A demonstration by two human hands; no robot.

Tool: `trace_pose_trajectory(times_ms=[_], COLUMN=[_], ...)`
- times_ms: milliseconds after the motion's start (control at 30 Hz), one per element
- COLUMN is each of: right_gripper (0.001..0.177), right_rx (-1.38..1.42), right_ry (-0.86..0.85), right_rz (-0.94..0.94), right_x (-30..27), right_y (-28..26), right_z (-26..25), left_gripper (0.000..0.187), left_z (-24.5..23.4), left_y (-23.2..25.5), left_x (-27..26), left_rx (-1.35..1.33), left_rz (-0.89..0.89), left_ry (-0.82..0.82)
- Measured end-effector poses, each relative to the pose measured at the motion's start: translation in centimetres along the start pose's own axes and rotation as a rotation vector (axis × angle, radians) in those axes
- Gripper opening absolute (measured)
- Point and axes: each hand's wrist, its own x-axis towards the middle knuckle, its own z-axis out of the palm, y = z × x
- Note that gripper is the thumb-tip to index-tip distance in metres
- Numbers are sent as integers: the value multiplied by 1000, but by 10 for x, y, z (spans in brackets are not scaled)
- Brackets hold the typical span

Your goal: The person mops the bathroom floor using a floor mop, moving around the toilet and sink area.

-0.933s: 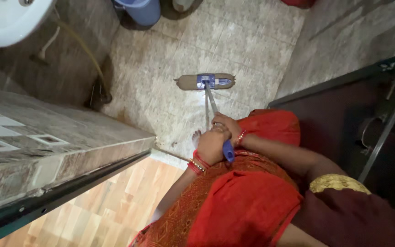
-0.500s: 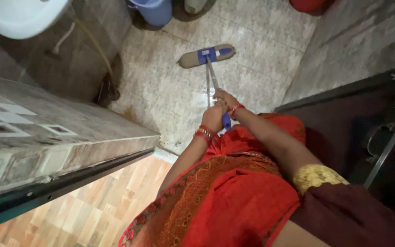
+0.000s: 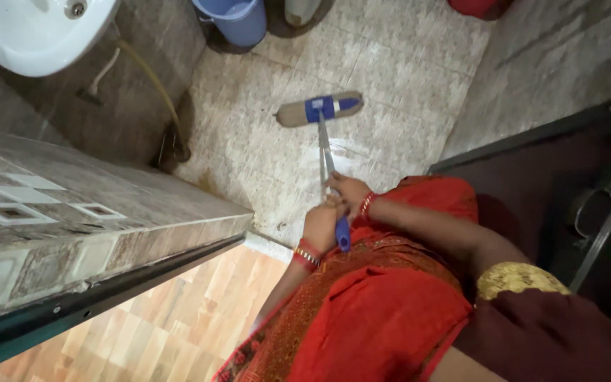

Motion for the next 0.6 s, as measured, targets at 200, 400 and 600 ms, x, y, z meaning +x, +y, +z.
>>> trace_pose_trajectory(times_ms=[200, 400, 600], right_gripper=[67, 62, 36], right_rx=[-816, -913, -102], right_ry=[-129, -144, -37], right_rz=[-416, -482, -266], right_x=[-31, 5, 89], right_y=[9, 13, -22], right_z=[22, 17, -9], left_gripper=[24, 23, 20], left_z=[-43, -33, 9], left_y=[30, 9, -56], left_x=[-36, -30, 47], left_rx=[-74, -94, -35], left_rz=[-86, -66, -78], left_ry=[24, 142, 163])
